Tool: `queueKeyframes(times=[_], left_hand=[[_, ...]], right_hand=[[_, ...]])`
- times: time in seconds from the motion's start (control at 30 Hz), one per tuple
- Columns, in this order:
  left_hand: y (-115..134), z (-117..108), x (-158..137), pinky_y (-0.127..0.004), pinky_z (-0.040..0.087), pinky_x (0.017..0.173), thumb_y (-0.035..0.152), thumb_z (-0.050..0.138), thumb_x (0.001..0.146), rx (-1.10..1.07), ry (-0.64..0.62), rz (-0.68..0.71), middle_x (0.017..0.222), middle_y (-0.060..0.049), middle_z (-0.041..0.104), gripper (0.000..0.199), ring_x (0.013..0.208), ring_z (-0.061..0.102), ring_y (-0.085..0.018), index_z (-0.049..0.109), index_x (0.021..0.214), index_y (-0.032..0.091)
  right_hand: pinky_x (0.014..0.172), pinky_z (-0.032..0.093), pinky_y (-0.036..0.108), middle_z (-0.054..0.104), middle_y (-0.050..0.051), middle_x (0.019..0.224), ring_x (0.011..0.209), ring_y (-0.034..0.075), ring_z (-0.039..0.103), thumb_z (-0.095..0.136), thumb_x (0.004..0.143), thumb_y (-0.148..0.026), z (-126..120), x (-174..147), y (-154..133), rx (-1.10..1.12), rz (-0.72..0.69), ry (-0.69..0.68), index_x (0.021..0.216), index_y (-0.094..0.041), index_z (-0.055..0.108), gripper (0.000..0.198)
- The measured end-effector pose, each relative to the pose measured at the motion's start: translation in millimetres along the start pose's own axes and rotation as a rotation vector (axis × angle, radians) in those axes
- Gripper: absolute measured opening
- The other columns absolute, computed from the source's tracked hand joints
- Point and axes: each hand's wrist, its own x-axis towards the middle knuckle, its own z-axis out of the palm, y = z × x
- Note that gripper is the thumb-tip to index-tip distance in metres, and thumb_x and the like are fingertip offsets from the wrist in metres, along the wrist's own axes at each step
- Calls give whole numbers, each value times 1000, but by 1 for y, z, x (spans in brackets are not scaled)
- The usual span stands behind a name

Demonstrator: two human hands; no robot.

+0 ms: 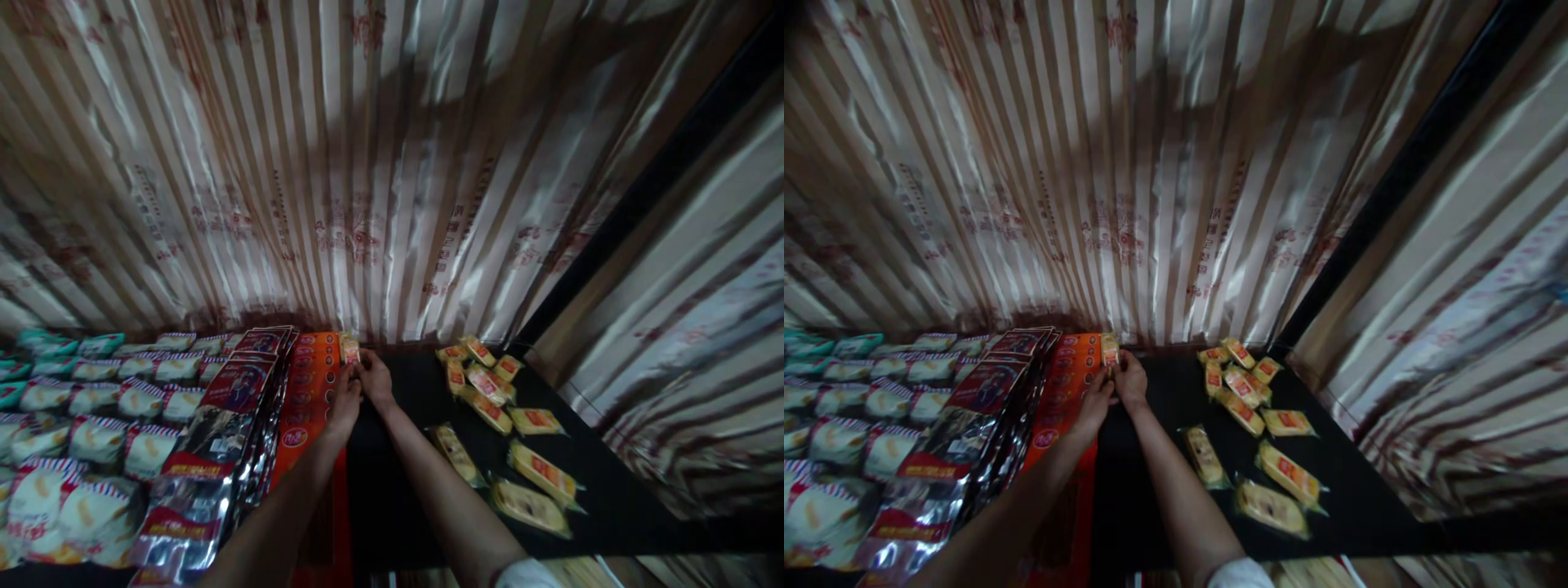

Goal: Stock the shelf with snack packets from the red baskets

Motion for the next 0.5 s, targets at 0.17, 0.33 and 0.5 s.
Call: queueKeyframes(times=[0.17, 0.33, 0.5], left_hand=[[2, -1, 4, -29, 55, 78, 17, 50, 83, -17, 21, -40, 142, -13, 39, 45, 120, 50, -25, 47, 128, 19], [-1, -2, 6, -26, 56, 75, 12, 44, 84, -8, 15, -30, 143, -12, 38, 43, 121, 49, -24, 49, 126, 19], [-4, -4, -5, -24, 57, 71, 11, 42, 82, 47, -10, 60, 141, -11, 41, 40, 117, 52, -22, 54, 119, 17]], right_hand=[[82, 48, 28, 67, 4, 100, 88, 16, 64, 56, 78, -24, 7, 5, 3, -56, 20, 10, 107, -22, 61, 30], [83, 48, 28, 67, 5, 100, 89, 17, 63, 53, 79, -23, 7, 5, 5, -86, -23, -11, 110, -20, 60, 32], [86, 46, 30, 66, 7, 101, 94, 19, 61, 54, 77, -24, 7, 2, 6, -46, -51, 27, 109, -17, 60, 34]])
